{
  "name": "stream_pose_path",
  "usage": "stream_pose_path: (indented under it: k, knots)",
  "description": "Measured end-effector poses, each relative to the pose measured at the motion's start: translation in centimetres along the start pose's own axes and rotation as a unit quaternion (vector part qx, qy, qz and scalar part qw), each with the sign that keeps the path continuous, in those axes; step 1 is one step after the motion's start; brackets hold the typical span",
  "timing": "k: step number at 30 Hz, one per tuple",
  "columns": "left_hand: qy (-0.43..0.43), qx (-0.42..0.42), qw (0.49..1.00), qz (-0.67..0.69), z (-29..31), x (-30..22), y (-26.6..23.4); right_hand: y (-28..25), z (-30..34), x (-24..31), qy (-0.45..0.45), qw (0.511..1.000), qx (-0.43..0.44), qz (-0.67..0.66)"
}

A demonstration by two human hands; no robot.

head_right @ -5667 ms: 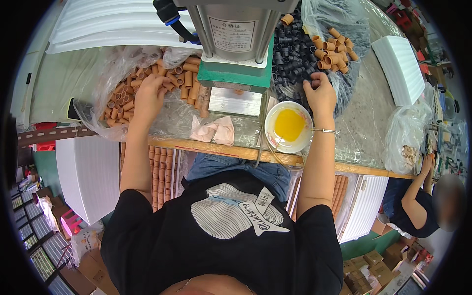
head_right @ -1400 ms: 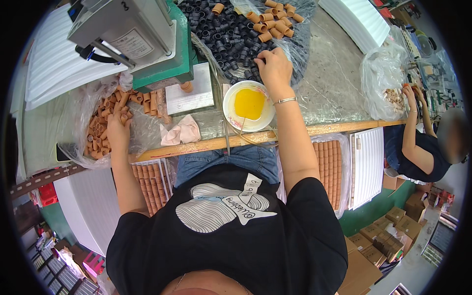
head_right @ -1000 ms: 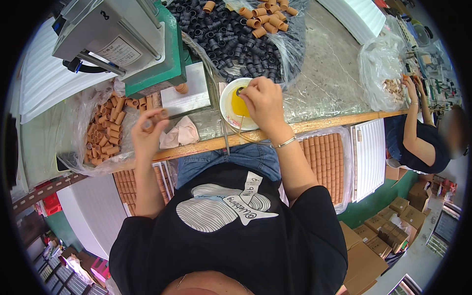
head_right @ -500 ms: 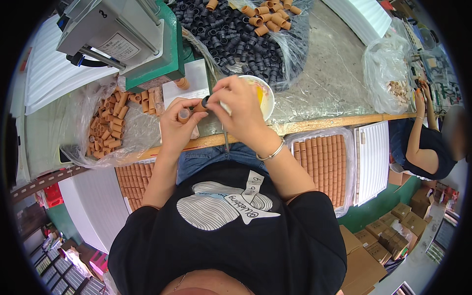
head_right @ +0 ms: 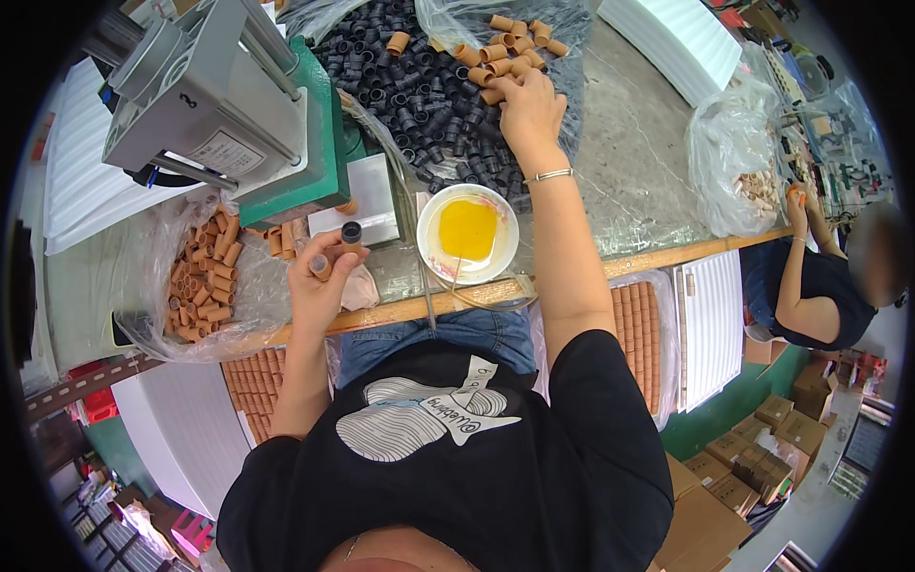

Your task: The recorder assembles small cylindrical parts by applying adhesive and using a manual press to join pieces.

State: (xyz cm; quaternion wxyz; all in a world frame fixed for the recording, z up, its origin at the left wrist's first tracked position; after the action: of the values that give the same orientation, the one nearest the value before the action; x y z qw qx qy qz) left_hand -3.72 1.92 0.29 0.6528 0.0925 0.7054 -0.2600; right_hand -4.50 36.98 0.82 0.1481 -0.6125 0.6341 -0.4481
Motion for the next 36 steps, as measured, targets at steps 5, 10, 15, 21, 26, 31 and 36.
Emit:
stream_pose_path:
  k: [5, 10, 15, 21, 26, 31, 36]
  knots:
    - [0.029, -0.005, 0.998, -0.059, -0.7, -0.5, -0.4, -0.5, -0.3, 0.4, -0.035, 0.999, 0.019, -0.002]
    - [0.028, -0.03, 0.995, -0.087, -1.3, -0.9, -0.5, -4.2, 3.7, 5.5, -0.012, 0.964, 0.085, -0.25]
    - [0.053, 0.008, 0.985, -0.164, -1.6, -2.0, -1.0, -5.8, 7.4, 12.8, -0.122, 0.926, 0.207, -0.292]
    - [0.123, 0.016, 0.965, -0.231, -1.5, -3.0, -2.2, -5.4, 8.5, 14.6, -0.173, 0.911, 0.235, -0.293]
    - [0.085, -0.011, 0.986, -0.145, -1.1, -2.5, -0.8, -5.2, 9.3, 15.6, -0.142, 0.916, 0.243, -0.287]
    - [0.074, -0.127, 0.973, -0.18, -3.4, 0.9, -1.3, -3.5, 8.5, 14.7, -0.054, 0.919, 0.218, -0.325]
    - [0.092, -0.063, 0.964, -0.241, -6.4, 2.6, -2.0, 0.7, 7.4, 15.8, 0.011, 0.912, 0.239, -0.335]
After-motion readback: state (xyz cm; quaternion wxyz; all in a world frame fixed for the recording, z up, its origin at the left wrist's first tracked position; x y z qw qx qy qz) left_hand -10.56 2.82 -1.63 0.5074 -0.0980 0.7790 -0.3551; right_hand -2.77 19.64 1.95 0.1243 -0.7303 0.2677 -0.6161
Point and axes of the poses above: each hand's wrist, its own z-axis away from the middle knuckle, its own y-axis out of the palm, x = y × z, the point moved 1 cm from there along -z, towards the middle knuckle, and after that the axes turned 14 degrees about -z, right-handed, at the moved point
